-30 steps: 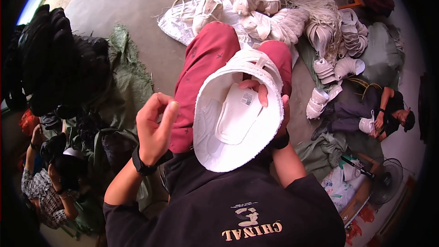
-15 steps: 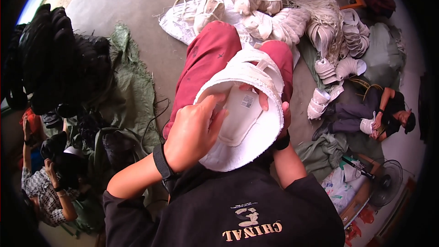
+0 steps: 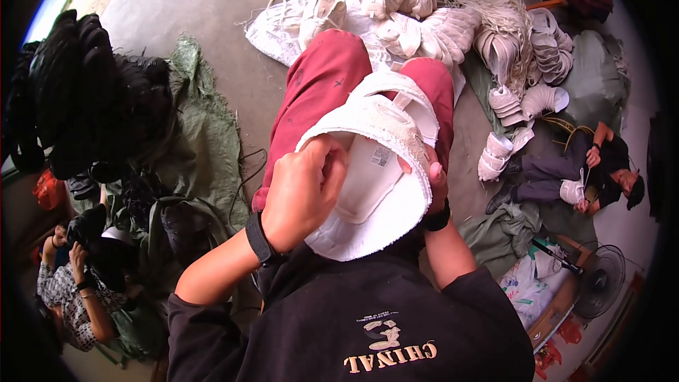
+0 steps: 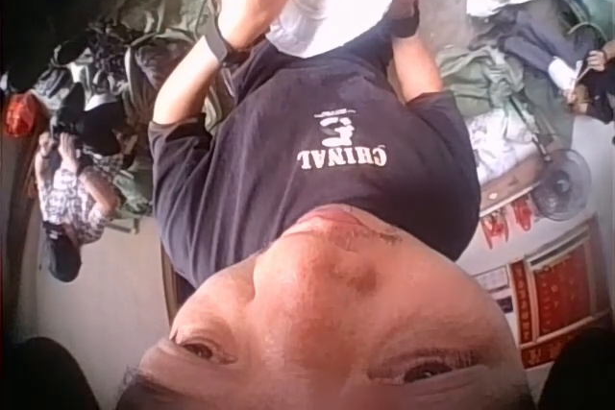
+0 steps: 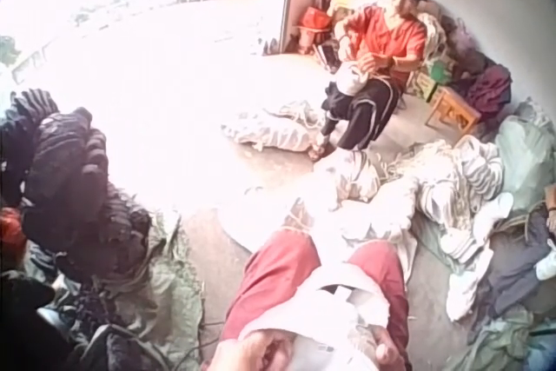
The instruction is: Manually assemble and lace white athletic shoe components.
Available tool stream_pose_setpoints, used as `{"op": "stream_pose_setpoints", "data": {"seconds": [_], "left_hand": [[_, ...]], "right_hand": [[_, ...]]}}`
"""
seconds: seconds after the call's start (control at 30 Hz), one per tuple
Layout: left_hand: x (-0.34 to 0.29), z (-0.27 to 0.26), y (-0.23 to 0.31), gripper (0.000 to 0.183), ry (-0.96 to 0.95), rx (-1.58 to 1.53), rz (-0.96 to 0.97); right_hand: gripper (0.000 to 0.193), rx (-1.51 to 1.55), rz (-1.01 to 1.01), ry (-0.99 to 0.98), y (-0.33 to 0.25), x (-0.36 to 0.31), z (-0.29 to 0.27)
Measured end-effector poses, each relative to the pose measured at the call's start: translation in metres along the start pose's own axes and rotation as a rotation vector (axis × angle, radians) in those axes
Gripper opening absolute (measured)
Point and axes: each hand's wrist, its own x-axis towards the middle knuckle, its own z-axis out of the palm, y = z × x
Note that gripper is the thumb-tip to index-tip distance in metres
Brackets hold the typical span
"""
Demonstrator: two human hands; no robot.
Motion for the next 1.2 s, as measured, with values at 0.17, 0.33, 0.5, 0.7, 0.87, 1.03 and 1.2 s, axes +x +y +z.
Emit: {"op": "stream_pose_setpoints", "data": {"seconds": [0.17, 0.33, 0.5, 0.7, 0.87, 1.03, 1.2], "left_hand": [[-0.005, 0.005, -0.008, 0.01, 0.06, -0.076, 0.005], [-0.012, -0.008, 0.0, 0.012, -0.014, -0.491, -0.131], [-0.016, -0.032, -0.005, 0.015, 0.125, -0.758, -0.167], [-0.028, -0.054, -0.035, 0.014, 0.144, -0.899, -0.19], [-0.035, -0.065, -0.052, 0.018, 0.163, -1.017, -0.262], [-0.041, -0.072, -0.067, 0.021, 0.181, -1.062, -0.273], [-0.041, -0.072, -0.077, 0.023, 0.181, -1.085, -0.31]], "right_hand": [[0.1, -0.02, 0.006, 0.024, 0.001, -0.001, -0.003], [0.102, 0.007, -0.001, 0.023, 0.004, 0.003, -0.003], [0.09, 0.04, -0.029, 0.094, 0.015, 0.007, -0.003], [0.079, -0.01, -0.054, 0.127, 0.017, 0.008, 0.01], [0.071, -0.065, -0.083, 0.059, 0.016, 0.003, 0.007], [0.057, -0.038, -0.121, -0.077, 0.017, 0.007, 0.013], [0.057, -0.05, -0.142, -0.067, 0.024, 0.005, 0.006]]}}
